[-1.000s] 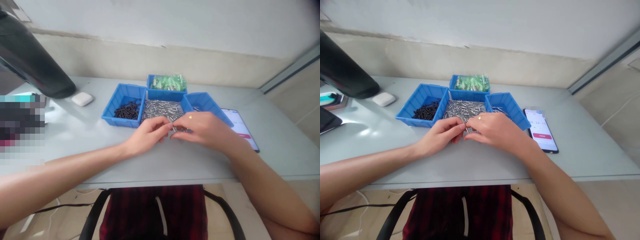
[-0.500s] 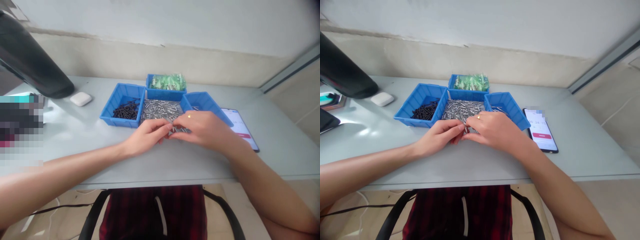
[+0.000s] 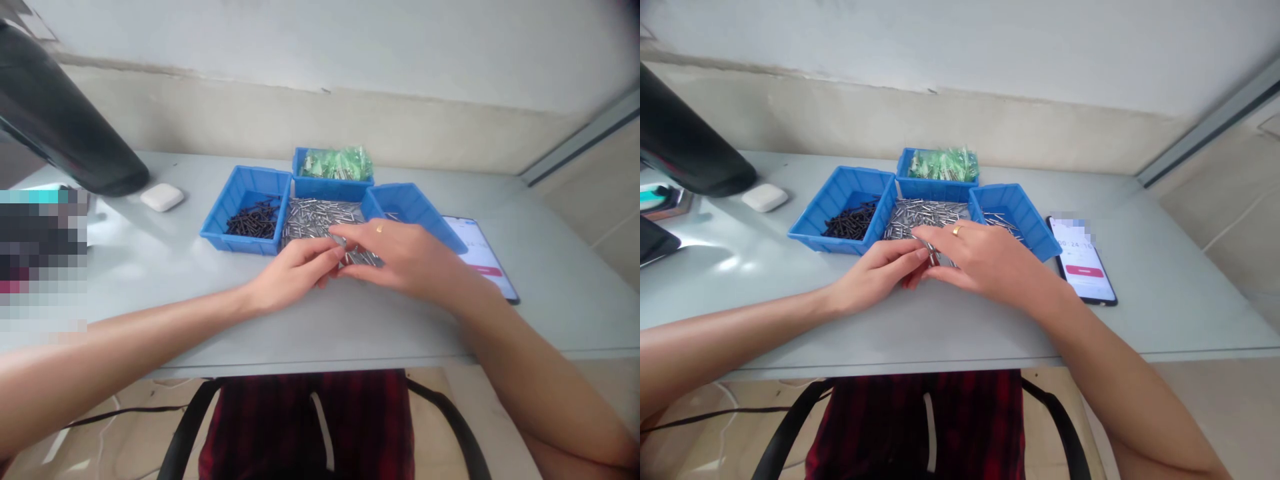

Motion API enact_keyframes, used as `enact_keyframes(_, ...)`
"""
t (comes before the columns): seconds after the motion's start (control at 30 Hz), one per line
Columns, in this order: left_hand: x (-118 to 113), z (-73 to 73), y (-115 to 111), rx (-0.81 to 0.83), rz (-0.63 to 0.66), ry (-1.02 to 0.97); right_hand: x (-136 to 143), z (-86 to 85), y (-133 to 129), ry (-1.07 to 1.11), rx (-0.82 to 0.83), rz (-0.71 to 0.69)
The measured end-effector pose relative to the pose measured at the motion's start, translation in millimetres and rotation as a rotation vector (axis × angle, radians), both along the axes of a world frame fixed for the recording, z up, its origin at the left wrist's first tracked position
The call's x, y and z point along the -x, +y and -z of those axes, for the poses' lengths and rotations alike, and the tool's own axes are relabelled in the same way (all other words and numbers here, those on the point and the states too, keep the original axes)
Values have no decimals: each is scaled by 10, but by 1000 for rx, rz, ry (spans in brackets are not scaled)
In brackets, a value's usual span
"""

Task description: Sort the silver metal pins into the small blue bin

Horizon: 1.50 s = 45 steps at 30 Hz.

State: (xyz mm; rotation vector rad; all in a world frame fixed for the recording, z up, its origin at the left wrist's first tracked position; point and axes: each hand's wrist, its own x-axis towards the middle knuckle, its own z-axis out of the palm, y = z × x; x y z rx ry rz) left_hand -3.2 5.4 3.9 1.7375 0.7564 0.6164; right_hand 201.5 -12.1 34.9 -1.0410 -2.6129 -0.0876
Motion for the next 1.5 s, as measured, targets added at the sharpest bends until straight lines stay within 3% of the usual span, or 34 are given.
enact_keyframes(0.2,-7,-6,-9,2,-6,-15,0,1,16,36,-56,-64)
enact_keyframes(0.47,-14,-4,6,-6,-8,34,26,8,-6,29,83,2)
enact_keyframes(0.7,-46,71,-20,-345,-53,158,76,62,34,-118,190,62)
enact_keyframes(0.9,-43,95,-49,-310,26,226,100,140,55,-291,177,109)
enact_keyframes(1.13,-33,127,-70,-601,256,322,111,132,39,-328,224,144)
enact_keyframes(1.3,-25,119,-84,-742,311,373,58,54,19,-163,96,57)
enact_keyframes(1.4,-27,119,-87,-772,326,387,-58,-34,38,-16,-30,166)
enact_keyframes(1.5,-32,120,-86,-798,343,384,-202,-87,99,-15,-36,401)
